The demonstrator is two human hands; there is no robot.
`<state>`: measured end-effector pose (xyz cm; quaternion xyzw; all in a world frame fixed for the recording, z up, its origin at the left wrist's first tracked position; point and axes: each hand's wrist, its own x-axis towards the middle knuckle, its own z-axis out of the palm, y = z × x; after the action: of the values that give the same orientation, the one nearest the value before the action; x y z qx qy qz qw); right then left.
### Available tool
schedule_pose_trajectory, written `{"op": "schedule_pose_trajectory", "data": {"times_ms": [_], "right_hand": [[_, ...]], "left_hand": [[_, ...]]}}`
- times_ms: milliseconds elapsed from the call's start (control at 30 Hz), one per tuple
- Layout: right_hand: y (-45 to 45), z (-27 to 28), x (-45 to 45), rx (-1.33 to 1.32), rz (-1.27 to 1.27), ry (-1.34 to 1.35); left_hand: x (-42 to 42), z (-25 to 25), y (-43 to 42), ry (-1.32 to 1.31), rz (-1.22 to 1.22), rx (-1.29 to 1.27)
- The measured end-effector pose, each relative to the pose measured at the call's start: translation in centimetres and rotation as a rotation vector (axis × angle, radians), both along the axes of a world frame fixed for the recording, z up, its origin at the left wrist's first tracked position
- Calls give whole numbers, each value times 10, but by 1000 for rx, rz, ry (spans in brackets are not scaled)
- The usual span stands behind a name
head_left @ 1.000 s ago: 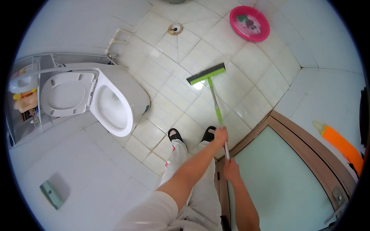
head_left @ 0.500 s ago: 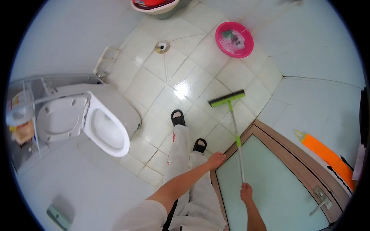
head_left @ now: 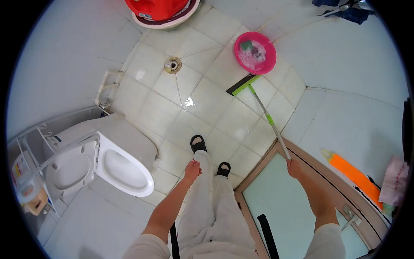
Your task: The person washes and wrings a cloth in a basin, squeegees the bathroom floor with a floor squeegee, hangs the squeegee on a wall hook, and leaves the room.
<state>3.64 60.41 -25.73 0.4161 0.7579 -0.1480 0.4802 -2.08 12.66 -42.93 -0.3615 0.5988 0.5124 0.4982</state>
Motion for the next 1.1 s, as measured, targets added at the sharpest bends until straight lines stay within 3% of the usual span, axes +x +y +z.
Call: {"op": "schedule_pose_trajectory", "data": {"times_ms": [167, 300, 367, 467, 567, 600, 700, 800, 867, 933, 1000, 1067, 1100], "right_hand": [[-22, -19, 18, -15, 278, 2], [-63, -19, -49, -205, 514, 168], [-85, -49, -80, -149, 331, 155], [-96, -47, -117, -136, 331, 257], [-89, 12, -156, -51, 422, 298], [-88, 32, -161, 5, 350, 346], [-63, 31, -159, -59, 261, 550], [-46, 44, -261, -101, 146, 588], [-22, 22, -338, 20, 352, 642], [-11, 6, -418, 60, 371, 619], [-1, -15, -493, -88, 448, 368], [4, -99, -505, 68, 795, 501], [-7, -119, -501, 24, 1052, 370]], "left_hand": [[-20, 9, -3, 2, 34, 27], [-30, 19, 2, -9, 26, 7], [-37, 24, -1, 9, 33, -7], [-45, 34, -7, 51, 51, -51], [-54, 49, -21, 47, 69, -109], [-50, 44, -29, 44, 81, -122], [-52, 48, -44, 30, 137, -171], [-58, 61, -54, 22, 180, -243], [-68, 69, -53, 27, 207, -275], [-66, 63, -48, 5, 227, -308], [-69, 62, -39, -8, 229, -329], [-76, 67, -20, -11, 257, -332], [-76, 72, -13, -13, 273, -335]]}}
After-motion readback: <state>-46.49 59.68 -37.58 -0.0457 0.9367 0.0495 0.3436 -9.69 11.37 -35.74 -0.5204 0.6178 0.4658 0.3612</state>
